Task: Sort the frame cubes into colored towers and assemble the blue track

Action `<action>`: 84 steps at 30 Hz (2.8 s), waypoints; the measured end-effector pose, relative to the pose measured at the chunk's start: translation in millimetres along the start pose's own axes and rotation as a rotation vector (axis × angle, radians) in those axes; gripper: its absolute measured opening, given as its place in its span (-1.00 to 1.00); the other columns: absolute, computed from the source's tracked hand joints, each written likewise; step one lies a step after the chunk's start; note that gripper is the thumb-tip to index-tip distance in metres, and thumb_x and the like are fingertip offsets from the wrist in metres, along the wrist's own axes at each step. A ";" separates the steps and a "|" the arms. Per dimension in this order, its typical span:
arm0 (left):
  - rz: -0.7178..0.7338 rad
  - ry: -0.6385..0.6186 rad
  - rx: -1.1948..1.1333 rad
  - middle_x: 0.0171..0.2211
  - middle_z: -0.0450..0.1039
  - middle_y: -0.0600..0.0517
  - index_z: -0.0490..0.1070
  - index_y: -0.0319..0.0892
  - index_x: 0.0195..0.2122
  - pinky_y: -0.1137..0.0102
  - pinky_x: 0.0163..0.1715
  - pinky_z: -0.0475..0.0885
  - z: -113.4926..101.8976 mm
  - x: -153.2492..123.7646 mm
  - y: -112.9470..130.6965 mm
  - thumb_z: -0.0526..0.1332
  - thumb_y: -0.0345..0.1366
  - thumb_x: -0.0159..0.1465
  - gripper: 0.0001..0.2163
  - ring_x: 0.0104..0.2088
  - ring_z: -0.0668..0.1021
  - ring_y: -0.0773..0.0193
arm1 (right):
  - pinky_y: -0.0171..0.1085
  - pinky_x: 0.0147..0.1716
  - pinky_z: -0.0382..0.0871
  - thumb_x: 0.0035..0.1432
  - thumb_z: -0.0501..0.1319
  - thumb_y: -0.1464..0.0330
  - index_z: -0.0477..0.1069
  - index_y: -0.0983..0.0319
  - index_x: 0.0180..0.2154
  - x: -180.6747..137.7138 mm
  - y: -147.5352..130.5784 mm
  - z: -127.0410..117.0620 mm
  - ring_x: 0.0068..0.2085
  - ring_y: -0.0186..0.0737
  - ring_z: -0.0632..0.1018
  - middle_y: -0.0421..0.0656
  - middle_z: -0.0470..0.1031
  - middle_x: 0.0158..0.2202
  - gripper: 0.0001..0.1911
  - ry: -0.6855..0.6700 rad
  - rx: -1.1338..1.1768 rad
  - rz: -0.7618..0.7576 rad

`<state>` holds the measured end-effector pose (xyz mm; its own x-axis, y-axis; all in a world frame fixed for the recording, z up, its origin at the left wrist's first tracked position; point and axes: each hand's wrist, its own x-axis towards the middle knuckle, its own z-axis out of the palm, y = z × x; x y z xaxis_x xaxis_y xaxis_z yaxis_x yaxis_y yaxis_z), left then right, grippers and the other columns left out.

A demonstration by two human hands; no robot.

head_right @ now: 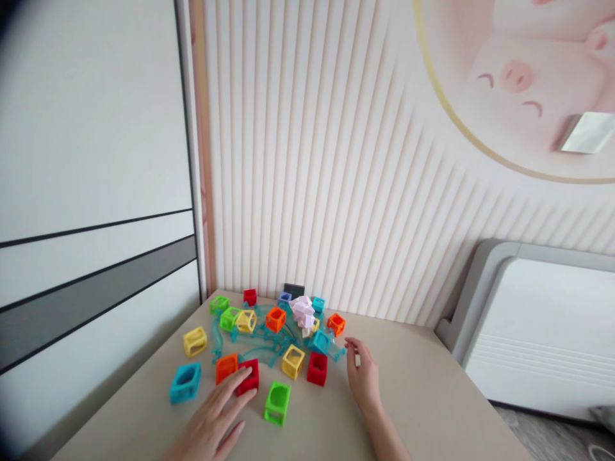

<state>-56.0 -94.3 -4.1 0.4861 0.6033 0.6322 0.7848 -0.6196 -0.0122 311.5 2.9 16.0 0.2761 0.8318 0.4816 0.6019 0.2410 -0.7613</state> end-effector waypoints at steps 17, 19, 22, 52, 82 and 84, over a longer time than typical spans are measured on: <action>-0.050 -0.162 -0.046 0.33 0.25 -0.04 0.36 0.02 0.21 0.12 0.17 0.47 -8.0 2.5 2.4 0.16 -0.36 0.32 -0.57 0.24 0.44 0.01 | -0.12 -0.26 0.48 0.02 0.04 0.16 0.53 0.18 -0.32 5.0 18.2 -3.4 -0.31 -0.01 0.65 -0.05 0.67 -0.37 -0.63 -0.004 -0.076 0.186; -0.020 -0.146 -0.037 0.35 0.21 -0.06 0.37 -0.01 0.20 0.13 0.18 0.47 -12.4 8.2 2.8 0.15 -0.37 0.32 -0.59 0.24 0.43 0.00 | -0.11 -0.26 0.48 0.03 0.04 0.17 0.54 0.18 -0.31 4.3 17.6 -3.1 -0.31 -0.01 0.65 -0.06 0.67 -0.37 -0.64 -0.012 -0.076 0.167; 0.024 -0.118 -0.044 0.35 0.19 -0.09 0.47 -0.07 0.05 0.10 0.21 0.43 -21.7 31.6 -0.8 0.12 -0.38 0.35 -0.72 0.26 0.40 -0.02 | -0.11 -0.26 0.48 0.06 0.03 0.18 0.54 0.17 -0.31 3.3 16.7 -1.2 -0.31 -0.01 0.65 -0.07 0.66 -0.37 -0.65 -0.022 -0.075 0.140; 0.084 -0.143 -0.457 -0.09 0.53 -0.02 0.50 -0.08 -0.09 0.32 0.01 0.52 11.8 89.9 -1.5 0.10 -0.39 0.36 -0.78 -0.04 0.57 0.21 | -0.19 -0.34 0.44 0.10 0.04 0.27 0.56 0.17 -0.33 -6.4 5.3 10.9 -0.43 -0.12 0.58 -0.15 0.65 -0.41 -0.68 -0.113 -0.089 0.077; 0.097 -0.221 -0.452 -0.15 0.54 -0.03 0.52 -0.11 -0.18 0.29 -0.02 0.51 10.7 90.1 0.4 0.11 -0.37 0.36 -0.83 -0.10 0.57 0.19 | -0.08 0.02 0.47 0.28 0.12 0.18 0.37 0.17 0.22 -7.1 -8.3 23.4 -0.08 -0.07 0.58 -0.04 0.55 -0.01 -0.49 -0.261 -0.014 -0.152; 0.099 -0.230 -0.452 -0.15 0.54 -0.03 0.51 -0.11 -0.17 0.29 -0.02 0.50 10.5 89.9 0.5 0.11 -0.37 0.37 -0.82 -0.10 0.57 0.19 | -0.06 0.03 0.47 0.26 0.16 0.17 0.38 0.17 0.21 -5.2 -8.0 22.5 -0.05 -0.05 0.58 -0.05 0.57 0.00 -0.48 -0.297 0.021 -0.140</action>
<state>-7.9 -35.1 44.7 0.6617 0.5940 0.4576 0.5109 -0.8038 0.3047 288.3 7.9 9.8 -0.0407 0.8983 0.4375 0.6021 0.3715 -0.7067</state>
